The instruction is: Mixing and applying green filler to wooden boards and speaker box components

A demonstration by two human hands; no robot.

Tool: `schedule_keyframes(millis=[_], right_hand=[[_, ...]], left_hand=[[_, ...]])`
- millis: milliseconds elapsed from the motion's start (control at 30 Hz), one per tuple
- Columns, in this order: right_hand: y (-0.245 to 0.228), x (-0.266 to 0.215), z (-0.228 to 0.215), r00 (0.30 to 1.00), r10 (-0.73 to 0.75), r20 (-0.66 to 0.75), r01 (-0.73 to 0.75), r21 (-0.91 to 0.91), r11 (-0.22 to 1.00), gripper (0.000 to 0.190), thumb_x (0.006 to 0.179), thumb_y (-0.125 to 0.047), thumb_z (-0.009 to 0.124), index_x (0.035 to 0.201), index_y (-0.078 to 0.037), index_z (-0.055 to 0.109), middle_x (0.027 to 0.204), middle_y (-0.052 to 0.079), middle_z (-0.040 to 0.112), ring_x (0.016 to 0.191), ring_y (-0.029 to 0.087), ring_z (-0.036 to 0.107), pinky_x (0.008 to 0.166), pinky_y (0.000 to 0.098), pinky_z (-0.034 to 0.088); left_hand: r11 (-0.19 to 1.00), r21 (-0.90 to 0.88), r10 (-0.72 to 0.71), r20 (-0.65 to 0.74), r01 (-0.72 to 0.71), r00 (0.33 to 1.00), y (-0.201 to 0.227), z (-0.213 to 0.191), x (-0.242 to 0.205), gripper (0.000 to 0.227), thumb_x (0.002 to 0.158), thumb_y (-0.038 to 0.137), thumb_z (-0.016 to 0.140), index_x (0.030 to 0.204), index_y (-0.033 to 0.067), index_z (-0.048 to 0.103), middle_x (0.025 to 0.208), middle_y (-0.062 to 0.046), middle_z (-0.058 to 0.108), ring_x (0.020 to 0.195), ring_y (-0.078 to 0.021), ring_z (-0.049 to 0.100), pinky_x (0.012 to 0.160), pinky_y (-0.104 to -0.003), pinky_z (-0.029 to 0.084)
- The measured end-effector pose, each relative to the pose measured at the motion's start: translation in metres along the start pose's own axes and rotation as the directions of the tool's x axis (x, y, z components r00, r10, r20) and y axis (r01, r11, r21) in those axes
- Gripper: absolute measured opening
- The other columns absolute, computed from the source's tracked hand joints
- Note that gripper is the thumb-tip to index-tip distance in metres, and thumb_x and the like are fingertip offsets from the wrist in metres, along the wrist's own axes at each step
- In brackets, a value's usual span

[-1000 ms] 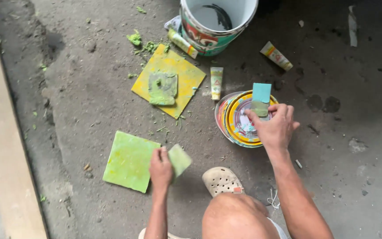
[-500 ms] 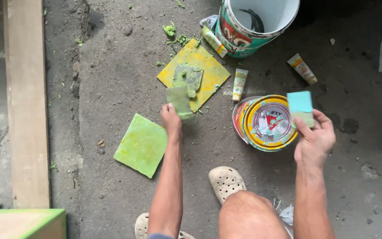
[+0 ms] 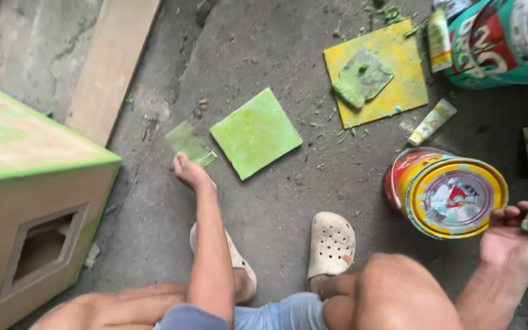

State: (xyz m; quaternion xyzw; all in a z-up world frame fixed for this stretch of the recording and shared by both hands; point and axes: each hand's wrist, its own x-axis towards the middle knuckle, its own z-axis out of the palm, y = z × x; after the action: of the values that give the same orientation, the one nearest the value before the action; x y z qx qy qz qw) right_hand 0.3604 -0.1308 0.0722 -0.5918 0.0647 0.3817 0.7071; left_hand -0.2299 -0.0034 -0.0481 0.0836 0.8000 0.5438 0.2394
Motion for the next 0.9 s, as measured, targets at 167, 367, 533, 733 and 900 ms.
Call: schedule_keyframes(millis=[167, 367, 533, 733, 900], right_hand=[[0.000, 0.029, -0.022, 0.993, 0.055, 0.102, -0.062, 0.067, 0.996, 0.015, 0.106, -0.028, 0.064, 0.109, -0.014, 0.065, 0.102, -0.001, 0.067, 0.092, 0.009, 0.064, 0.092, 0.0253, 0.053], [-0.023, -0.004, -0.034, 0.993, -0.117, -0.028, 0.119, 0.118, 0.986, 0.030, 0.099, -0.023, 0.065, 0.126, -0.010, 0.060, 0.111, 0.011, 0.069, 0.097, 0.023, 0.068, 0.085, 0.0355, 0.052], [0.016, -0.023, -0.028, 0.963, -0.140, -0.228, 0.172, 0.127, 0.977, 0.023, 0.095, -0.040, 0.064, 0.110, -0.022, 0.062, 0.124, 0.009, 0.074, 0.113, 0.022, 0.075, 0.091, 0.0324, 0.056], [0.088, 0.016, -0.038, 0.923, -0.156, -0.353, 0.309, 0.433, 0.847, 0.036, 0.098, -0.036, 0.067, 0.128, -0.017, 0.067, 0.134, 0.017, 0.068, 0.124, 0.034, 0.068, 0.115, 0.0478, 0.048], [0.073, 0.067, -0.034, 0.937, -0.198, -0.287, 0.284, 0.297, 0.912, 0.025, 0.092, -0.029, 0.070, 0.115, -0.019, 0.072, 0.117, 0.013, 0.074, 0.112, 0.031, 0.072, 0.109, 0.0457, 0.055]], left_hand=[[0.848, 0.335, 0.350, 0.227, -0.411, 0.909, -0.064, 0.013, 0.027, 0.025, 0.097, 0.021, 0.054, 0.108, 0.0015, 0.065, 0.098, -0.012, 0.066, 0.085, -0.0252, 0.059, 0.081, -0.037, 0.049], [0.268, 0.502, 0.560, 0.613, -0.822, 0.557, -0.007, 0.074, -0.099, 0.051, 0.096, 0.010, 0.060, 0.137, -0.0063, 0.036, 0.131, -0.027, 0.037, 0.117, -0.0464, 0.044, 0.097, -0.056, 0.040], [0.625, -0.198, 0.460, 0.875, -0.755, 0.152, 0.020, 0.130, -0.280, 0.051, 0.100, 0.019, 0.066, 0.142, -0.0053, 0.050, 0.138, -0.032, 0.052, 0.136, -0.0490, 0.043, 0.119, -0.053, 0.026], [0.521, -0.510, 0.270, 0.859, -0.684, -0.435, 0.022, 0.184, -0.403, 0.117, 0.077, 0.077, 0.069, 0.160, 0.0055, 0.028, 0.163, -0.023, 0.034, 0.148, -0.0452, 0.033, 0.116, -0.065, 0.033], [0.540, -0.294, 0.175, 0.956, -0.789, -0.236, 0.033, 0.180, -0.411, 0.076, 0.093, 0.056, 0.064, 0.148, 0.0087, 0.043, 0.139, -0.023, 0.054, 0.121, -0.0483, 0.061, 0.093, -0.065, 0.053]])
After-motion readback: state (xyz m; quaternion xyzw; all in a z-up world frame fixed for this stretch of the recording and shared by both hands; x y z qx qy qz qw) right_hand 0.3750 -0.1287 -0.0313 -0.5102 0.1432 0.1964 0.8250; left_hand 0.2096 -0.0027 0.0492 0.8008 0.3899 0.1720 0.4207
